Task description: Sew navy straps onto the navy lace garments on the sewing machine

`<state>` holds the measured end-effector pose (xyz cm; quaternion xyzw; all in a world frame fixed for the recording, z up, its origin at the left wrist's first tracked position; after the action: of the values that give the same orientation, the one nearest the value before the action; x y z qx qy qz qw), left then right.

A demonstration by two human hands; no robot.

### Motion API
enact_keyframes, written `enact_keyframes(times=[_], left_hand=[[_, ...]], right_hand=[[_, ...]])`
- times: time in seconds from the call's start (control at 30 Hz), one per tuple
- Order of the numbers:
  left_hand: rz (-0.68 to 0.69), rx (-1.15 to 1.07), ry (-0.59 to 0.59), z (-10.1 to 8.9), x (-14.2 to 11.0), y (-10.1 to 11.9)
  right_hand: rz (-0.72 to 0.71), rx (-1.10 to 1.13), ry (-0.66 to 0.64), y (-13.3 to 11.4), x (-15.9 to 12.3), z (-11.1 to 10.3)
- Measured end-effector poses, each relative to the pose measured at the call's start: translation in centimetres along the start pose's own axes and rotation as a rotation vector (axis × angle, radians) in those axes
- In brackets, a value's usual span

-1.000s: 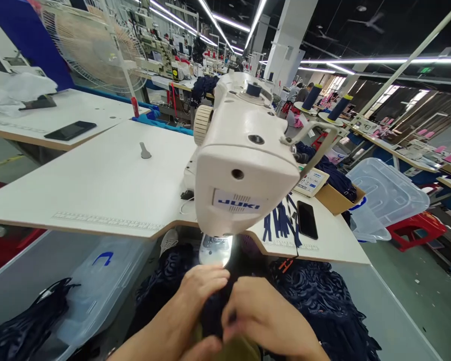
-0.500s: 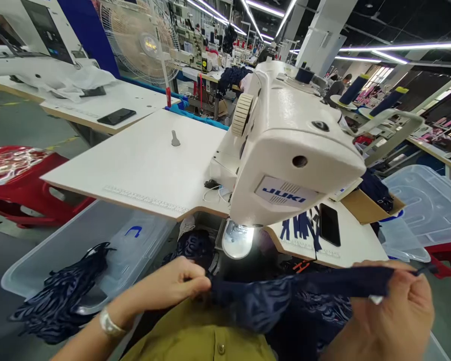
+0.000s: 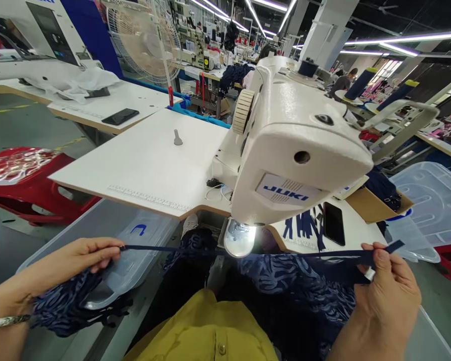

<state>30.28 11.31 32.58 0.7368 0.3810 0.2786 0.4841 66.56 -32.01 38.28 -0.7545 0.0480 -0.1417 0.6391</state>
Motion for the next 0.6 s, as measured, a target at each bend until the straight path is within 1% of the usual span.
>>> enact_keyframes(times=[0.07,0.13,0.2,0.23,0.27,0.3,0.33,0.37,0.4,0.47,0.53,0.6], left_hand=[[0.028,-0.152,0.167,-1.1,0.8,0.5],[0.043,-0.259,0.270,-2.0,2.0,0.8],[0.055,-0.313,0.319,-2.5,3.2,1.1],[0.059,-0.344,0.337,-2.6,3.6,1.3],[0.063,-0.375,0.345,-2.4,3.8,1.7],[0.063,-0.404,0.331,-1.7,3.8,2.1],[0.056,-0.429,0.288,-0.6,3.6,2.7],[0.048,-0.450,0.227,0.9,3.2,3.5],[0.019,-0.458,0.113,3.0,2.6,4.3],[-0.032,-0.452,-0.133,7.9,0.8,6.1],[-0.066,-0.426,-0.418,13.0,-1.5,7.8],[0.003,-0.317,-0.542,16.0,-3.3,9.5]], right_hand=[[0.050,0.052,-0.071,0.4,-0.6,0.9],[0.023,0.113,-0.121,0.8,-1.3,1.7],[-0.040,0.125,-0.195,1.0,-2.5,2.6],[-0.079,0.095,-0.243,1.0,-3.3,3.2],[-0.121,0.038,-0.297,0.9,-4.2,3.9],[-0.163,-0.038,-0.364,0.6,-5.3,4.6],[-0.210,-0.116,-0.436,0.3,-6.6,5.5],[-0.261,-0.190,-0.511,-0.2,-8.0,6.5],[-0.323,-0.251,-0.585,-0.8,-9.4,7.4],[-0.471,-0.315,-0.713,-2.2,-12.3,9.2],[-0.648,-0.327,-0.775,-3.5,-14.8,10.4],[-0.837,-0.333,-0.765,-4.6,-16.6,11.2]])
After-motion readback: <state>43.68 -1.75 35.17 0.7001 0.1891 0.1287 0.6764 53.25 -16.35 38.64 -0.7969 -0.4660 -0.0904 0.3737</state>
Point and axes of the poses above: each hand's wrist, its own x-axis towards the middle knuckle, its own z-axis out of the palm, y = z × x, the point moved 7 cm from there along x, towards the middle knuckle, and after that the axes turned 13 degrees about -x, right-handed, at the moved point
